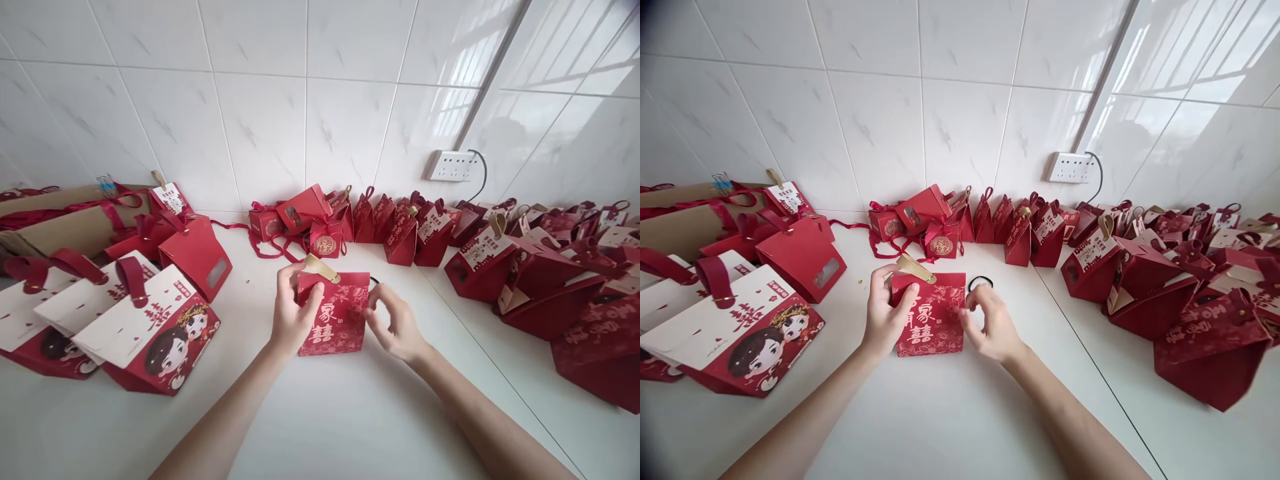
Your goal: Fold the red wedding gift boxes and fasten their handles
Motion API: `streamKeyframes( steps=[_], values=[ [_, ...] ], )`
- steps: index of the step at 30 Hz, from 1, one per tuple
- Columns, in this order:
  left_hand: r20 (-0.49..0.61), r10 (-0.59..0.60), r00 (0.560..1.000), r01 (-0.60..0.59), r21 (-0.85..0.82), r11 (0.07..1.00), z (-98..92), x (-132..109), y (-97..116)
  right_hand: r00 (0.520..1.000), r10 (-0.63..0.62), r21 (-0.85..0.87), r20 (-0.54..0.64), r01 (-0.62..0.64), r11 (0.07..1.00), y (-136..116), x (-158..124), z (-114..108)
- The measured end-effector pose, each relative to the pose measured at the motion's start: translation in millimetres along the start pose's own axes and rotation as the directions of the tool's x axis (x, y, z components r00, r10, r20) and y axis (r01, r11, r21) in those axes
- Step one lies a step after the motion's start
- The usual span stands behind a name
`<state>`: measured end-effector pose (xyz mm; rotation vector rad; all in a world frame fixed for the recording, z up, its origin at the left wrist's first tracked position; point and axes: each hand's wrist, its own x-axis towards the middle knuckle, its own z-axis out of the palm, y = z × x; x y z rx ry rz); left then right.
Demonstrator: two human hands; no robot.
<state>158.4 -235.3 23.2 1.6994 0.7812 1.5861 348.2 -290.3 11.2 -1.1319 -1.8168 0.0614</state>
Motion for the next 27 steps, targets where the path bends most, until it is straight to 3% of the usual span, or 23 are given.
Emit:
streamKeyframes(
  steps=[2,4,7,12,20,27],
  values=[
    [0.042,-0.003,0.999,0.004,-0.014,1.0,-0.2,-1.9,6.5,0.974,-0.029,-0.015,-0.225,0.026,1.0,-6.2,0.9,-1.9],
    [0.109,0.027,0.994,-0.023,-0.037,0.999,-0.2,-3.9,13.0,0.942,-0.061,-0.012,-0.33,0.06,0.998,-13.8,-0.1,-1.4],
    [0.185,0.091,0.978,-0.073,-0.097,0.993,0.5,-5.9,20.5,0.959,-0.065,0.001,-0.277,0.068,0.998,-25.2,-3.8,4.4],
    [0.088,0.215,0.973,-0.205,-0.11,0.972,3.4,-6.6,23.4,0.977,0.018,-0.022,-0.213,-0.024,0.999,-33.7,-8.1,11.5],
    [0.016,0.368,0.93,-0.368,-0.035,0.929,4.0,-4.3,26.1,0.992,0.005,0.059,-0.128,0.002,0.998,-36.4,-6.9,6.2],
    [0.104,0.449,0.888,-0.458,0.094,0.884,1.0,-6.5,25.6,0.997,0.038,0.086,-0.072,-0.031,0.996,-35.4,-8.3,5.5]
  ],
)
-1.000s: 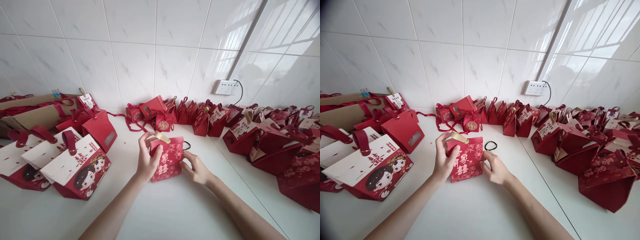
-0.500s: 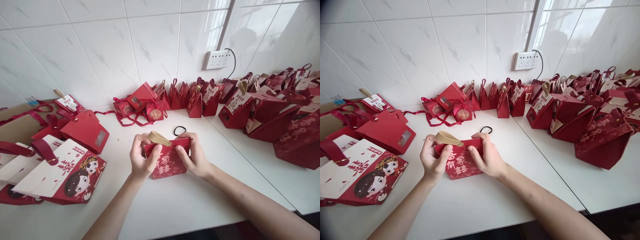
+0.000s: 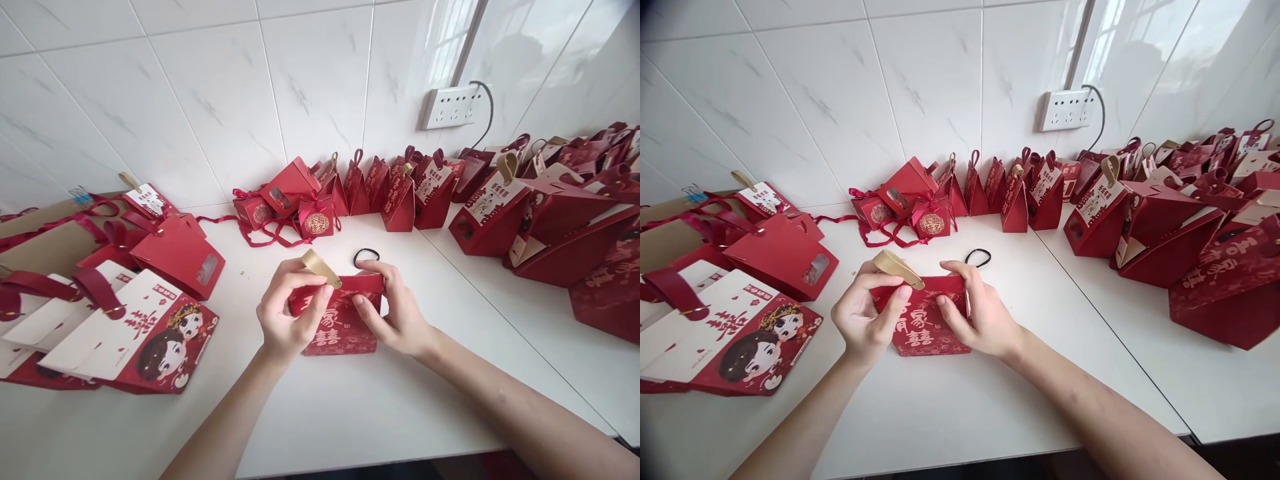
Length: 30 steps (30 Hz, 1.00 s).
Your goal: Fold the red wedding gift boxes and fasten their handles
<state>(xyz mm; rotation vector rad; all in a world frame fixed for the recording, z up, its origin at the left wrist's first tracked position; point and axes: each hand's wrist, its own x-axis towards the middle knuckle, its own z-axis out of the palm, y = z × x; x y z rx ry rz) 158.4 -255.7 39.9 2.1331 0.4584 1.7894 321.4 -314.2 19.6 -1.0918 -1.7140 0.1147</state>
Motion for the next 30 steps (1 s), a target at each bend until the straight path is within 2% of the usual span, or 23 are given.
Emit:
streamKeyframes(
  steps=[5,10,19,25,30],
  values=[
    [0.026,0.037,0.999,-0.039,0.069,0.997,-1.2,-1.0,-3.2,0.999,-0.037,0.028,0.006,0.037,0.999,-0.1,1.0,-1.3],
    [0.074,0.094,0.993,-0.104,0.139,0.985,-2.4,-1.2,-5.5,1.0,-0.008,0.058,0.008,0.008,0.998,2.4,-1.3,0.5],
    [0.08,0.109,0.991,-0.121,0.16,0.98,-2.1,-0.9,-5.2,1.0,-0.006,0.058,0.02,0.004,0.998,2.1,-0.8,1.1],
    [0.025,0.136,0.99,-0.138,0.201,0.97,0.1,-0.5,-5.8,1.0,-0.024,0.059,0.016,0.023,0.998,2.7,-1.1,1.8],
    [0.043,0.133,0.99,-0.14,0.222,0.965,0.3,0.3,-5.0,1.0,-0.017,0.064,0.026,0.015,0.998,3.8,-1.6,2.1]
  ],
)
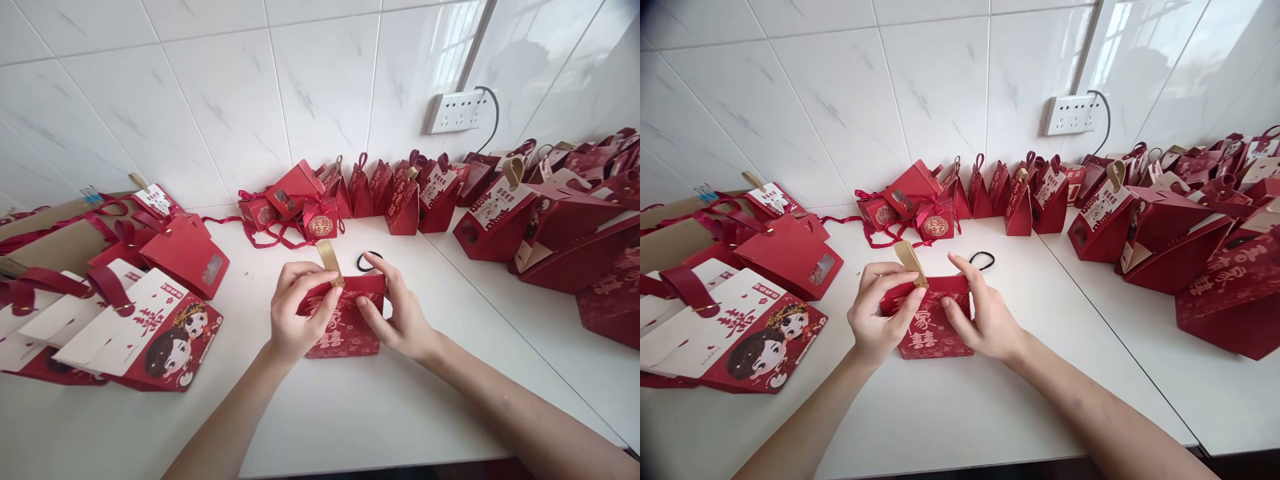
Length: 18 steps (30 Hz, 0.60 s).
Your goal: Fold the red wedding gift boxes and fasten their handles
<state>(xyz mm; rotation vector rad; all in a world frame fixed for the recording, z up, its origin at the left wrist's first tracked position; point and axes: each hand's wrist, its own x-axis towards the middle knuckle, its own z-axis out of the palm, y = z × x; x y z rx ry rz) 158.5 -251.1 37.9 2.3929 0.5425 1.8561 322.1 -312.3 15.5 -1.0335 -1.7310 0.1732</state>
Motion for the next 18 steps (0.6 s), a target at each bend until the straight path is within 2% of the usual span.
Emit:
streamKeyframes(
  steps=[9,18],
  values=[
    [0.007,0.01,1.0,-0.01,-0.02,1.0,0.0,0.1,0.4,0.999,0.044,-0.017,0.011,-0.044,0.999,0.4,-1.9,0.0],
    [0.025,0.011,1.0,-0.01,-0.062,0.998,-0.8,-0.3,-0.5,0.999,0.032,0.021,0.003,-0.032,0.999,0.1,-0.9,0.3]
  ],
)
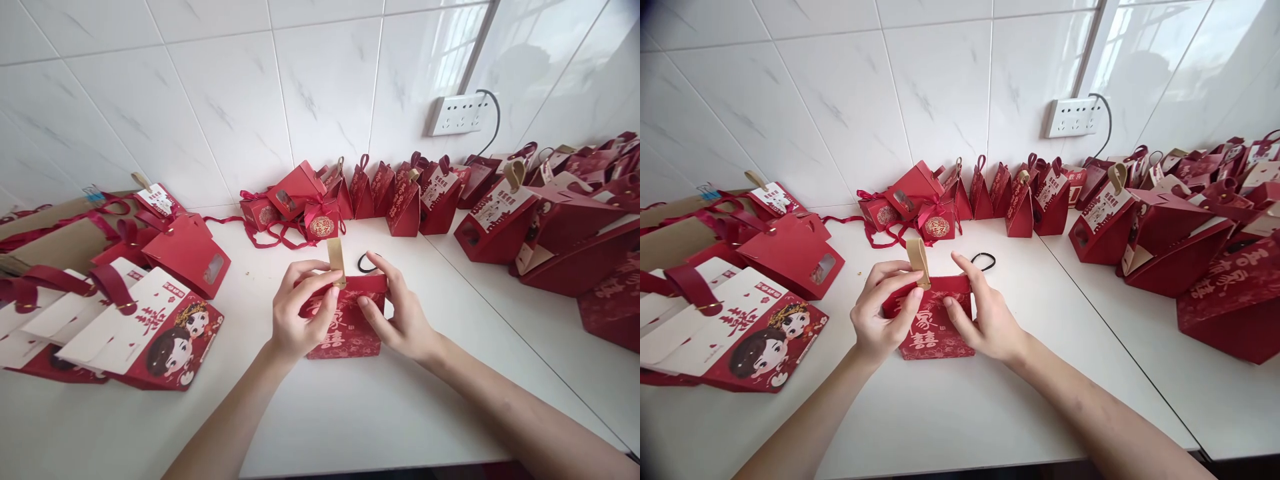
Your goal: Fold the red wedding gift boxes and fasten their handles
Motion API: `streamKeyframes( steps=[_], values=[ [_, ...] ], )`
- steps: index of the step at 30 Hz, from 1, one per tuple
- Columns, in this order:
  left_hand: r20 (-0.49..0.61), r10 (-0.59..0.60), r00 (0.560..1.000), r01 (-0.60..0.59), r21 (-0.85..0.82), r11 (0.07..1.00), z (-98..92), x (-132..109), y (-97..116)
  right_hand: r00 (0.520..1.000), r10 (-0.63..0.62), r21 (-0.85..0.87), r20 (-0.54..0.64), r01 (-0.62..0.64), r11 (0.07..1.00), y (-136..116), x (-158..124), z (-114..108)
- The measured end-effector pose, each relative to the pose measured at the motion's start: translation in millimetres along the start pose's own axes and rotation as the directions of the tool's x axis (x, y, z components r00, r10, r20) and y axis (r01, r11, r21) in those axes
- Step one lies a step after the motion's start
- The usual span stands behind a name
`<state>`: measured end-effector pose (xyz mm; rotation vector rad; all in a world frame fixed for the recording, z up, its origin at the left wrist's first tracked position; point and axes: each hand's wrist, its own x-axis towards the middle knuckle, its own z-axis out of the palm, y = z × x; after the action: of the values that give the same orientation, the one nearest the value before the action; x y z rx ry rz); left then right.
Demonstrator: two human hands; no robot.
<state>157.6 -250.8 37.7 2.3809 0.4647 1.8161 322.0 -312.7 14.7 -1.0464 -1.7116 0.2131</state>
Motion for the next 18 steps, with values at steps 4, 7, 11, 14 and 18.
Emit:
streamKeyframes(
  steps=[4,7,11,14,18],
  values=[
    [0.001,-0.006,1.0,0.006,-0.01,1.0,-0.2,-0.1,-0.2,1.0,0.011,-0.021,0.001,-0.011,1.0,0.4,-0.9,0.1],
    [0.002,-0.012,1.0,0.012,-0.024,1.0,-0.1,-0.1,-0.2,1.0,0.01,-0.032,0.0,-0.01,0.999,0.3,-1.6,-0.1],
    [0.005,-0.02,1.0,0.02,-0.053,0.998,0.4,0.3,0.2,1.0,-0.001,-0.017,0.001,0.001,1.0,0.0,-1.1,0.2],
    [0.004,-0.028,1.0,0.029,-0.074,0.997,0.8,0.3,0.2,1.0,-0.016,-0.007,-0.003,0.016,1.0,0.1,-0.1,0.6],
    [0.002,-0.022,1.0,0.022,-0.091,0.996,0.7,-0.1,-0.4,1.0,-0.015,0.007,-0.004,0.015,1.0,-0.3,0.4,0.1]
  ],
)
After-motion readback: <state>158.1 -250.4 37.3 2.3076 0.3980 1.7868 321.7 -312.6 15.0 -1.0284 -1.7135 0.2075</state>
